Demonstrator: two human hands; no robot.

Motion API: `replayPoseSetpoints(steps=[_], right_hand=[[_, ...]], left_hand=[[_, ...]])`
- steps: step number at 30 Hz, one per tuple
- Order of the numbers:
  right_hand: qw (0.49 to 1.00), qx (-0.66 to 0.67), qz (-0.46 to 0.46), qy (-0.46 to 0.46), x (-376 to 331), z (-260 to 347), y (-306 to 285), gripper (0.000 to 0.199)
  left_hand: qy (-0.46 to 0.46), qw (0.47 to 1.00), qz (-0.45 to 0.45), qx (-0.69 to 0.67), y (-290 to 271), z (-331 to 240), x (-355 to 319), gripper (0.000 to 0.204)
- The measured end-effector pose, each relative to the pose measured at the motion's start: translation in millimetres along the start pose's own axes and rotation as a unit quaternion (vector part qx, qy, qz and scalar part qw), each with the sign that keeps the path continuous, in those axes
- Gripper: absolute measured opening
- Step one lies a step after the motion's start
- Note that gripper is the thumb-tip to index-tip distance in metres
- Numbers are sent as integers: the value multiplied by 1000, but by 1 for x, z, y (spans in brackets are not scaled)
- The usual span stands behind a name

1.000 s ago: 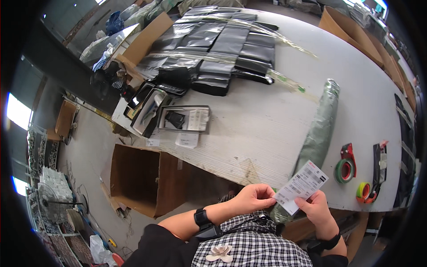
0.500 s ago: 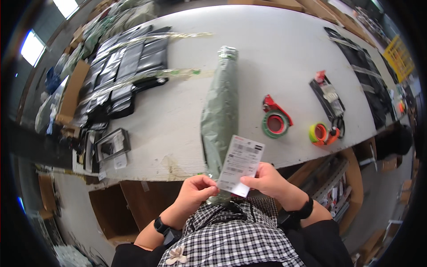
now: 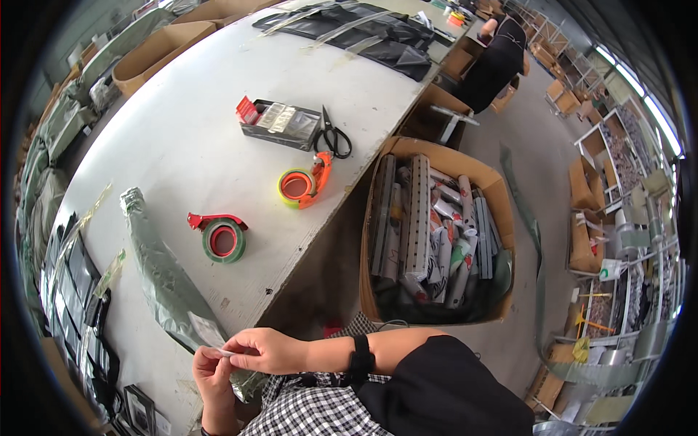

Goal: Wrapping long metal rails in green protective plastic film, securing them with tape from a dispenser, and applying printed identification labels.

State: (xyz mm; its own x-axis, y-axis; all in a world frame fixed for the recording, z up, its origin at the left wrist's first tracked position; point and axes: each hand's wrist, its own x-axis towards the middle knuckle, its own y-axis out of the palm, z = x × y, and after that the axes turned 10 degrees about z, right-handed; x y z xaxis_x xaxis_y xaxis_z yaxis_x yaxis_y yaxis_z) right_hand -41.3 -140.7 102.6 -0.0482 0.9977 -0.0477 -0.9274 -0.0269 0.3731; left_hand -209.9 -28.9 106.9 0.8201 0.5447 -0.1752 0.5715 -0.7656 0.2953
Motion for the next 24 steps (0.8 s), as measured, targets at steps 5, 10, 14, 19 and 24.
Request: replayPoseSetpoints(steps=[5,10,14,19,24], right_hand=[[966,-230,-68,-100,-15,3,-6,29],[934,-322,-93,-125,-9,-7,-8,20],[943,-309,-75,-100,7,0,-1,18],[981,-171,-91,12,25,-3,-16,24],[974,-192,-118,12,42,33,-62,17]], left_hand=[[4,994,16,110,8,5,9,14],[17,969,31,246,7,4,9,14],[38,946,1,323,-5,0,-2,11],[0,986,-17,164,-34,-10,-39,11],[-266,869,-163,385,-168,-7,-176,9]])
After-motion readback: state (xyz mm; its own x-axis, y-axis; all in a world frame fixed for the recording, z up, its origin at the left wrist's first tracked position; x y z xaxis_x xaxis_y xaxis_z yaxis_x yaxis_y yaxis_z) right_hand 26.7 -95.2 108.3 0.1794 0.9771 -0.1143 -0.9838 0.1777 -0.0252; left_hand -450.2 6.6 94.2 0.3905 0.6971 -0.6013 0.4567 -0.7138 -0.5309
